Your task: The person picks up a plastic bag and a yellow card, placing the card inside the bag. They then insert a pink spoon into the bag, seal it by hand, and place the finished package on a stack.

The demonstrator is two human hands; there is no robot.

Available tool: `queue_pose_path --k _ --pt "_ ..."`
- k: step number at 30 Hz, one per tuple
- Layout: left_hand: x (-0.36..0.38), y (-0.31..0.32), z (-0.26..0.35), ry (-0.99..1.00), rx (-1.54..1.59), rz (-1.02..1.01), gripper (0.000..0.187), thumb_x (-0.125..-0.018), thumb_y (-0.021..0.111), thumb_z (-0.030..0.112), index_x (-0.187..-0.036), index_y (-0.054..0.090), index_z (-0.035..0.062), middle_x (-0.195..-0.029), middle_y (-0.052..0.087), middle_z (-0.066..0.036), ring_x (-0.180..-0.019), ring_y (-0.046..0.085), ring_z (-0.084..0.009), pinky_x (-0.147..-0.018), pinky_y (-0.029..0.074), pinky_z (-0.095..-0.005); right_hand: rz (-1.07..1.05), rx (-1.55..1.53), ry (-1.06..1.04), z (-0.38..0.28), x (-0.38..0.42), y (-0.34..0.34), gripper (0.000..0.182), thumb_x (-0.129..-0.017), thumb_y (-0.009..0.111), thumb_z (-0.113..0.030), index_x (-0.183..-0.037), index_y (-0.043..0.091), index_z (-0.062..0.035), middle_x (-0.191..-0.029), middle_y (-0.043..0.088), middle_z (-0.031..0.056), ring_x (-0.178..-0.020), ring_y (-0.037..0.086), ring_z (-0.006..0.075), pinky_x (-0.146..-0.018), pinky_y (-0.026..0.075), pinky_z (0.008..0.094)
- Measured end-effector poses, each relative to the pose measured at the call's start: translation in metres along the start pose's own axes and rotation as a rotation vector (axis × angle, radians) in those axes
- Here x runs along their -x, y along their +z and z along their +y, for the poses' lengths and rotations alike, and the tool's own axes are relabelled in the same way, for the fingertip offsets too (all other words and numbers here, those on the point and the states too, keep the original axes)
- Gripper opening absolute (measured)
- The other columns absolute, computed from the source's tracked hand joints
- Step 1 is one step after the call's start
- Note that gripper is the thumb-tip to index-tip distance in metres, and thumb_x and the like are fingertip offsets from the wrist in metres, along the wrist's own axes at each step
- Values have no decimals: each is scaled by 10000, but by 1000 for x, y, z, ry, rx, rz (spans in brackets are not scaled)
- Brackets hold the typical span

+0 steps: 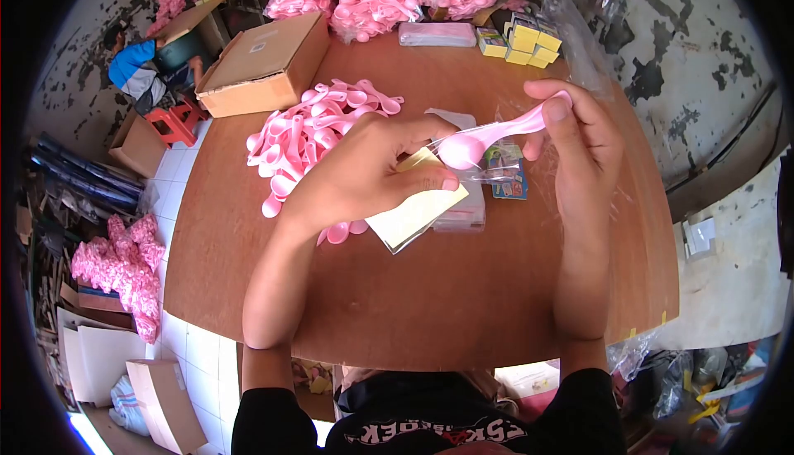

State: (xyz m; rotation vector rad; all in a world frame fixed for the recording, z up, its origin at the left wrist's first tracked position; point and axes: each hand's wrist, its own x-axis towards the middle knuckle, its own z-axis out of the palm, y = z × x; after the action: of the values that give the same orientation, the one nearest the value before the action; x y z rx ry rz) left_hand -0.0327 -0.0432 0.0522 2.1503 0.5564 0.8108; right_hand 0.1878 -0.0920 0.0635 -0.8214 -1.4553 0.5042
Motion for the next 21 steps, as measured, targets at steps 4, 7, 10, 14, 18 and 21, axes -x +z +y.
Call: queue_pose_path --k 4,7,10,14,18,21 --pt "-1 1 0 7 47 7 322 -823 762 76 -1100 639 -34 -902 692 -58 -821 626 -80 -695 506 -255 -4 -14 23 -1 -1 -1 248 -968 602 -210 -1062 676 7 -772 606 -8 -595 516 36 -538 409 190" --pt "-1 4 0 -10 -3 20 343 -817 771 93 -1106 642 -36 -915 695 -58 -824 626 -83 -712 513 -260 -32 -54 84 0 1 0 256 -967 602 -215 -1068 673 9 -774 610 -11 -581 508 32 -523 398 187" --pt "-2 7 0 50 -5 17 387 -805 783 105 -1133 634 -36 -933 696 -63 -847 629 -91 -738 519 -270 -46 -59 98 -1 3 2 235 -956 618 -189 -1071 671 10 -788 620 -8 -581 508 26 -517 393 184" --pt "-2 10 -1 52 66 60 428 -803 783 81 -1172 612 -50 -980 693 -79 -894 635 -107 -780 528 -282 101 -138 30 -9 5 18 118 -893 685 -85 -978 675 -4 -826 658 9 -615 533 22 -505 385 173" --pt "-1 15 -2 28 107 120 457 -811 763 32 -1220 579 -54 -1029 683 -98 -921 642 -123 -810 533 -273 59 49 -218 11 3 10 90 -833 726 -20 -903 669 -15 -858 675 32 -641 555 38 -504 393 170" --pt "-3 17 2 60 99 153 493 -815 747 2 -1262 547 -46 -1016 680 -97 -918 647 -129 -809 535 -263 -31 161 -239 11 1 7 115 -828 739 -68 -916 680 -24 -945 659 54 -731 578 69 -602 445 208"
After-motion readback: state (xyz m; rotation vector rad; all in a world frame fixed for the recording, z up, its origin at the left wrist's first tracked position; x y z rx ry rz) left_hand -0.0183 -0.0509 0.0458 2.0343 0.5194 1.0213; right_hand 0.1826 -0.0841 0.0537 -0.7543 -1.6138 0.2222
